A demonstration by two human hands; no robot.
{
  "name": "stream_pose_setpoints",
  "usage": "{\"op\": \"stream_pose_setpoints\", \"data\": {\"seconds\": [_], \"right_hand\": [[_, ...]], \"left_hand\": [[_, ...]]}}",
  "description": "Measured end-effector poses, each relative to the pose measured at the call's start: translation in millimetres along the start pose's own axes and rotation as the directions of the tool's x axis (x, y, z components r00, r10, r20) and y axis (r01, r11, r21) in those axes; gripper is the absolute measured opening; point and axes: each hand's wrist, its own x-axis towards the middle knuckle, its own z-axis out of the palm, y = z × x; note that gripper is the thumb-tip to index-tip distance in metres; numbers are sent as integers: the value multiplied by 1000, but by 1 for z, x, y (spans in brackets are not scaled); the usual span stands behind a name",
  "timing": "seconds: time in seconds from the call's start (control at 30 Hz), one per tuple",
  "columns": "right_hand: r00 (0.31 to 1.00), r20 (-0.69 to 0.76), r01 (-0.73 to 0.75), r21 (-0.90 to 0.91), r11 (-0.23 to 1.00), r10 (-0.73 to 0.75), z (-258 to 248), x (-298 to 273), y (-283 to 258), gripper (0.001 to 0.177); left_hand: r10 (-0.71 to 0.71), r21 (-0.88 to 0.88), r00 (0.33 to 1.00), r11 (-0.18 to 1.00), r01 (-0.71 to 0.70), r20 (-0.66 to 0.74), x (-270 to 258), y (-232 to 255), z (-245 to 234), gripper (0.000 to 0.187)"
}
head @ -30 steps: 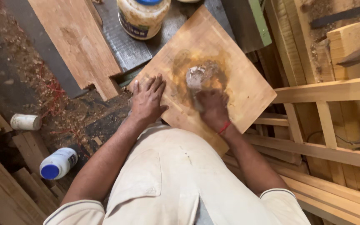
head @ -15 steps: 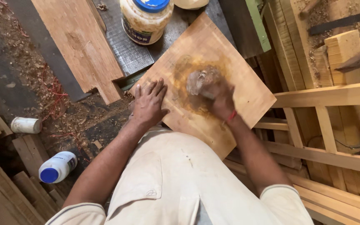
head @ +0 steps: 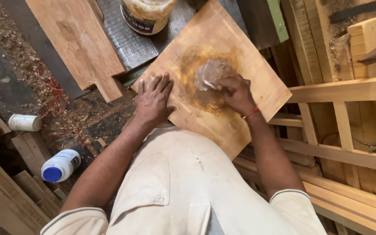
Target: The person applies a white adhesive to a long wooden plank using a small white plastic scraper. They repeatedly scoop the adhesive from a large white container with a blue lid and spread it along the length of the plank on a metal workbench.
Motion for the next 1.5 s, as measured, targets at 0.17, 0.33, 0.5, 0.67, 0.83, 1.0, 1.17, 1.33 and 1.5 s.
{"op": "stream_pose_setpoints", "data": {"seconds": [0.17, 0.33, 0.5, 0.67, 0.83, 1.0, 1.17, 1.33, 1.5], "right_hand": [[959, 282, -51, 213, 976, -12, 21, 5, 35, 15], [999, 13, -49, -34, 998, 50, 9, 39, 64, 20], [962, -133, 190, -306, 933, -240, 26, 36, 28, 51], [984, 107, 175, -455, 873, -142, 58, -40, -15, 73], [990, 75, 136, -343, 930, -118, 19, -24, -15, 39], [960, -181, 168, -241, 956, -215, 7, 68, 5, 18], [894, -55, 412, -292, 863, -445, 49, 20, -3, 35], [910, -160, 343, -226, 912, -382, 41, -14, 4, 24], [881, -330, 271, -239, 933, -340, 10, 68, 27, 15]], "left_hand": [[-4, -20, 1000, 1000, 4, -8, 1, 1, 1, 94], [9, -51, 998, 999, -13, -68, -6, 2, 0, 92], [18, -76, 992, 997, -27, -123, -8, 4, -7, 93], [10, -87, 995, 996, -19, -101, -5, 1, -10, 91], [-3, -55, 998, 999, 0, -62, -1, 1, -5, 94], [2, -60, 996, 998, -8, -93, -3, 0, 3, 91], [6, -74, 990, 997, -17, -142, 1, -2, 9, 94], [9, -95, 988, 995, -24, -155, -2, -3, 9, 93], [39, -87, 980, 995, -57, -193, -1, -5, 13, 92]]}}
